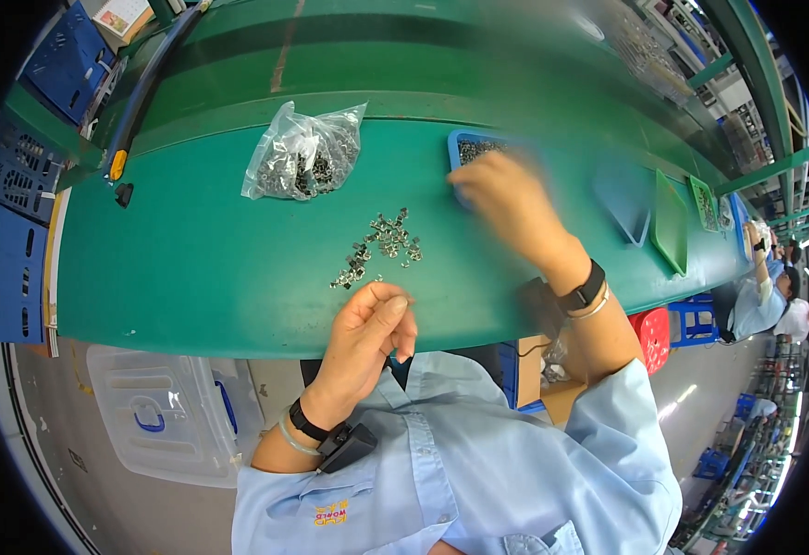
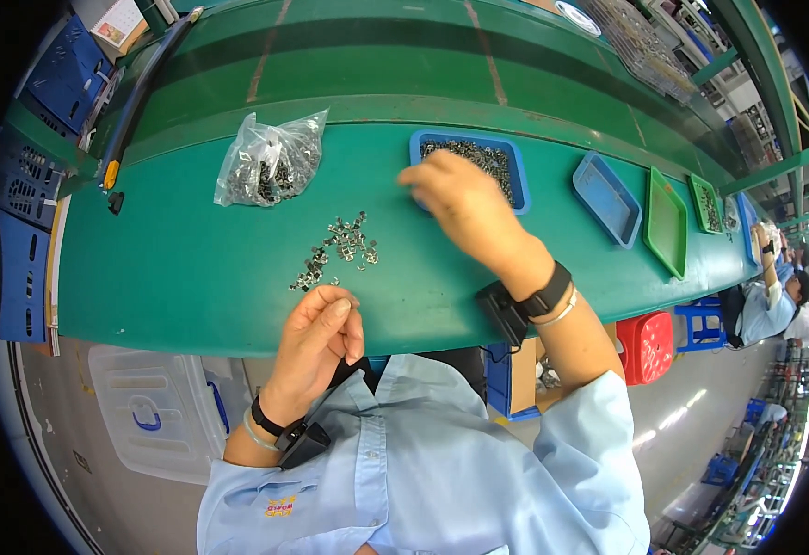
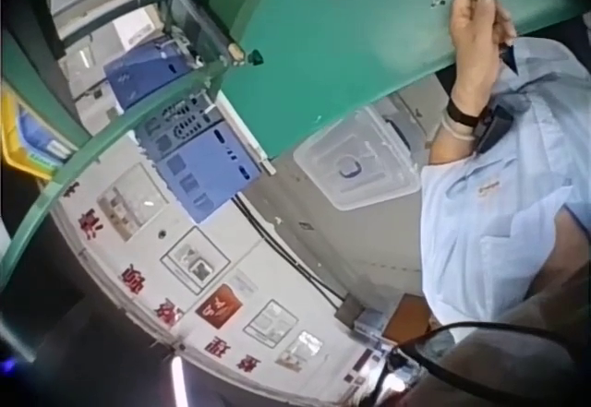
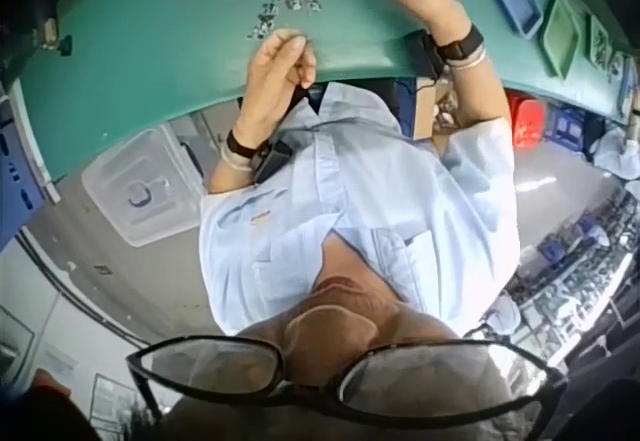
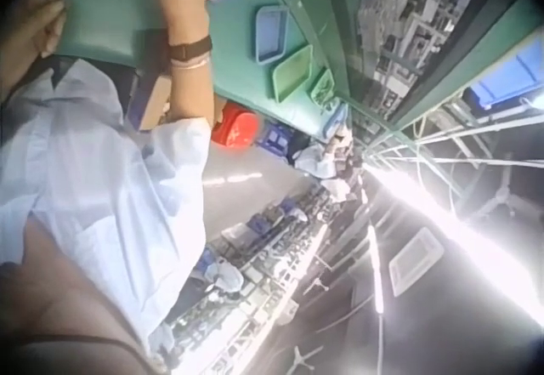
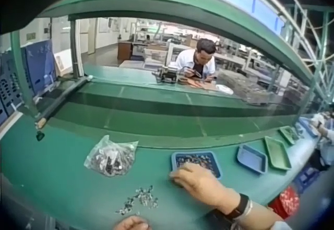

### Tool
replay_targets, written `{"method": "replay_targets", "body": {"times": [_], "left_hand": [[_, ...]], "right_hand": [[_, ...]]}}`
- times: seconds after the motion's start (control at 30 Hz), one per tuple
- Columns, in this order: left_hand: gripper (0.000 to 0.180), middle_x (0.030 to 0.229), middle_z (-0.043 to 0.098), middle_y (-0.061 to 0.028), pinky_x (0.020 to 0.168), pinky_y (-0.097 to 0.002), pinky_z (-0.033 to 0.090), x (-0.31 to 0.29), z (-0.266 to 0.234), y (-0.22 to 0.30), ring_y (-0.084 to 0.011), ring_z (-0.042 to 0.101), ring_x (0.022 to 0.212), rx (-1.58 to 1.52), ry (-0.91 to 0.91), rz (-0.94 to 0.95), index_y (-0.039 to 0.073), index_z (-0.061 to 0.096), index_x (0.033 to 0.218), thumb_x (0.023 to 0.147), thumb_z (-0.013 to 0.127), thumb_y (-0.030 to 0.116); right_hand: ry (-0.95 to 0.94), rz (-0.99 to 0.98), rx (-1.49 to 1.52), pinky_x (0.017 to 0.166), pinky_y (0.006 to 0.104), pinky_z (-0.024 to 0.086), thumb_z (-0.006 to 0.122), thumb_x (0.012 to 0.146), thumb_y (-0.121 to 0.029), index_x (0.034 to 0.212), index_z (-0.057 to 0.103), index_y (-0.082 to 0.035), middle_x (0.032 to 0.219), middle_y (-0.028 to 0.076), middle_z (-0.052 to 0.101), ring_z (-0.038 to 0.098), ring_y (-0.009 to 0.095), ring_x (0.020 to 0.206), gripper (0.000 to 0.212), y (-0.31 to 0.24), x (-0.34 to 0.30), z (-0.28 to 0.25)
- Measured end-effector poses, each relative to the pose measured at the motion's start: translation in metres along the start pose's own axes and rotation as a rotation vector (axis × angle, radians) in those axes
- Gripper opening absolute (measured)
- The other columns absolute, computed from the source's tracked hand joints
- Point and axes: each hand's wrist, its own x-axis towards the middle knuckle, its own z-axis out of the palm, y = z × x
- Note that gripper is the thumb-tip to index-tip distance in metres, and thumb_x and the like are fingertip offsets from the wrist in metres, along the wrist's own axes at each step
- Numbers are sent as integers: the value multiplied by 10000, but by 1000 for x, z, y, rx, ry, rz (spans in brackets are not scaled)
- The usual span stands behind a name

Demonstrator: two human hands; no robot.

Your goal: Inspecting and sorting small metal components on an electronics assembly line.

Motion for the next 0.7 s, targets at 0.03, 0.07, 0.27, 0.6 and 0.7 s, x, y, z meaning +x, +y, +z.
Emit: {"method": "replay_targets", "body": {"times": [0.03, 0.07, 0.27, 0.6, 0.7], "left_hand": [[139, 725, 577, -59, 493, -245, 428, 0, -1, 0, -124, 533, 568, -14, -10, -15, 42, 529, 990, 967, 508, 178], [139, 725, 577, -59, 493, -245, 428, 0, -3, 0, -124, 533, 568, -18, -11, -19, 42, 529, 990, 967, 508, 178], [137, 752, 585, -57, 527, -258, 439, 1, -11, 1, -131, 545, 605, -68, -107, -43, 39, 525, 1002, 971, 501, 170], [149, 751, 582, -63, 499, -248, 427, 12, 0, 8, -123, 539, 587, 12, 16, -9, 29, 522, 1026, 971, 498, 165], [170, 751, 581, -57, 498, -243, 423, 17, 7, 10, -115, 538, 591, 84, 29, 28, 27, 525, 1043, 972, 502, 180]], "right_hand": [[-4, 4, -2, 756, 376, 466, 608, 805, -28, 1029, 623, -48, 935, 112, 591, 573, 298, 880, 225, -5, 8, 5], [-96, -93, -28, 746, 380, 461, 612, 800, -36, 1018, 625, -52, 904, 107, 581, 566, 296, 860, 219, -12, 17, 11], [-323, -277, -186, 730, 378, 451, 624, 788, -65, 977, 625, -65, 865, 91, 567, 551, 288, 827, 189, -14, 35, 32], [-199, -24, 213, 702, 364, 483, 668, 783, -91, 907, 641, -58, 841, 81, 610, 597, 268, 806, 131, -35, 5, 16], [-160, -1, 325, 688, 358, 487, 686, 772, -78, 906, 645, -56, 838, 80, 615, 602, 266, 794, 142, -47, -9, 10]]}}
